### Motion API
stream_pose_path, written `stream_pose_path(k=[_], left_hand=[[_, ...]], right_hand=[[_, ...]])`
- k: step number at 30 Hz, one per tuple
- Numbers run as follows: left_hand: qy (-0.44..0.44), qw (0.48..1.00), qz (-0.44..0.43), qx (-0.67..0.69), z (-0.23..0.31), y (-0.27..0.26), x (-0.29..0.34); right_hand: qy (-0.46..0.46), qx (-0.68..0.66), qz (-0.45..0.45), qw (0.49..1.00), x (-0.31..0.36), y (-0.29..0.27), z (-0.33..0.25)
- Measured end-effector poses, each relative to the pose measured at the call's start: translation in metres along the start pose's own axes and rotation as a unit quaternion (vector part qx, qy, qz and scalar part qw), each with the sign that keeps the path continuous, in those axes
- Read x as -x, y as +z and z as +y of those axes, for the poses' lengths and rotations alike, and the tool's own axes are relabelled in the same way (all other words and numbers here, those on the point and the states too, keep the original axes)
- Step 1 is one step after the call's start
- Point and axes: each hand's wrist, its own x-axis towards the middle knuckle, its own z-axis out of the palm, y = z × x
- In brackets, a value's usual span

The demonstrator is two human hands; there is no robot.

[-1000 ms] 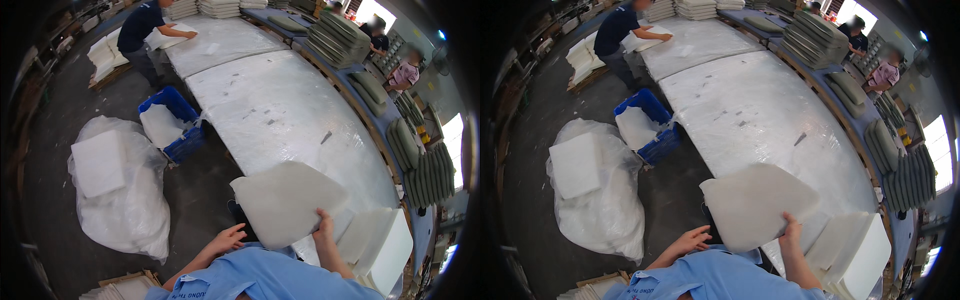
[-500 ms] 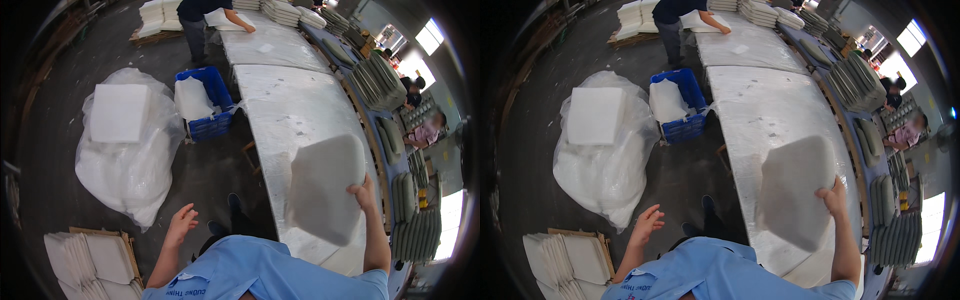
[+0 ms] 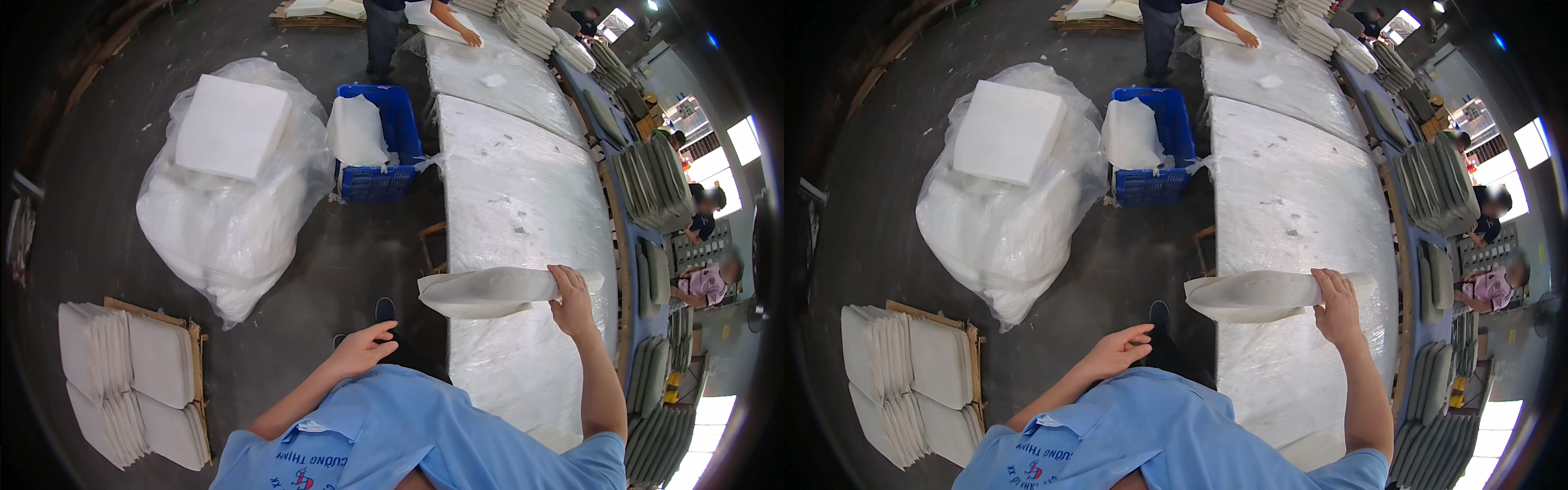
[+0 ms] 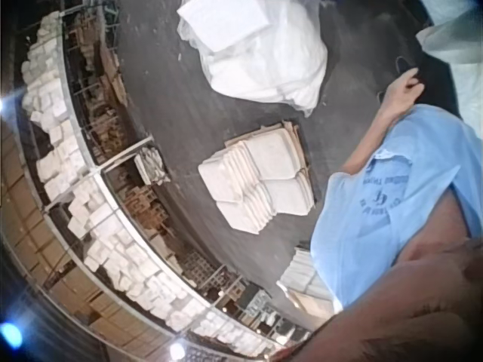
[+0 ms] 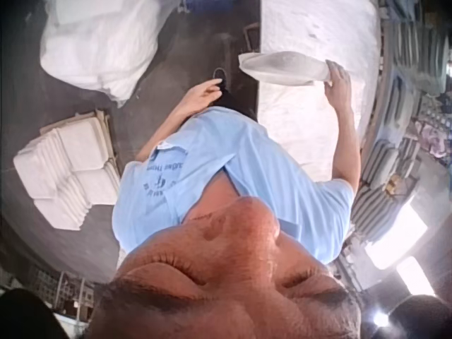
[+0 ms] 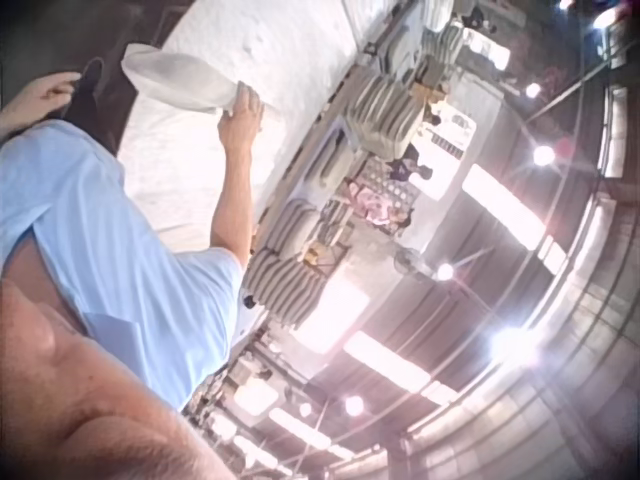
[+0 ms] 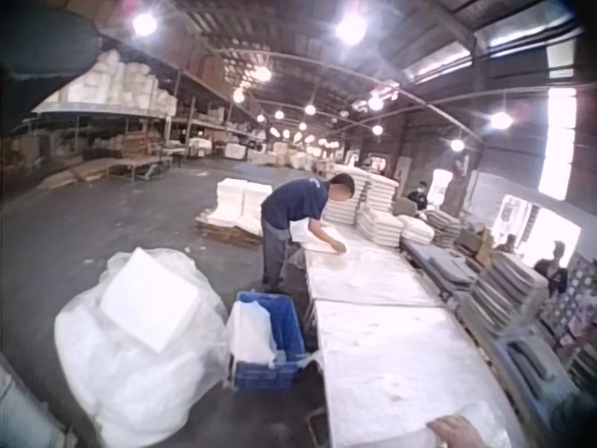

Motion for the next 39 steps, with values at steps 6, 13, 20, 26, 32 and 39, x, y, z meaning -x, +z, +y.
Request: stream_pose_path(k=[6,13,20,26,32,39], left_hand=[[0.236,0.950,0.006,-0.202,0.050,0.035,-0.042],[0.314,0.911,-0.013,-0.269,0.076,0.080,-0.116],[0.268,0.914,-0.122,-0.281,0.046,0.094,-0.158],[0.236,0.946,-0.058,-0.215,0.036,0.096,-0.167],[0.091,0.987,0.123,-0.053,-0.028,0.105,-0.188],[-0.233,0.833,0.138,0.481,-0.133,0.116,-0.258]], right_hand=[[-0.007,0.011,-0.057,0.998,-0.006,0.000,-0.004],[0.014,-0.119,-0.285,0.951,-0.028,-0.027,0.007],[0.055,-0.327,-0.457,0.825,-0.118,0.043,0.039],[-0.199,-0.168,-0.465,0.846,-0.197,0.234,0.000],[-0.205,-0.115,-0.535,0.812,-0.221,0.346,-0.031],[-0.114,-0.191,-0.510,0.831,-0.211,0.384,-0.035]])
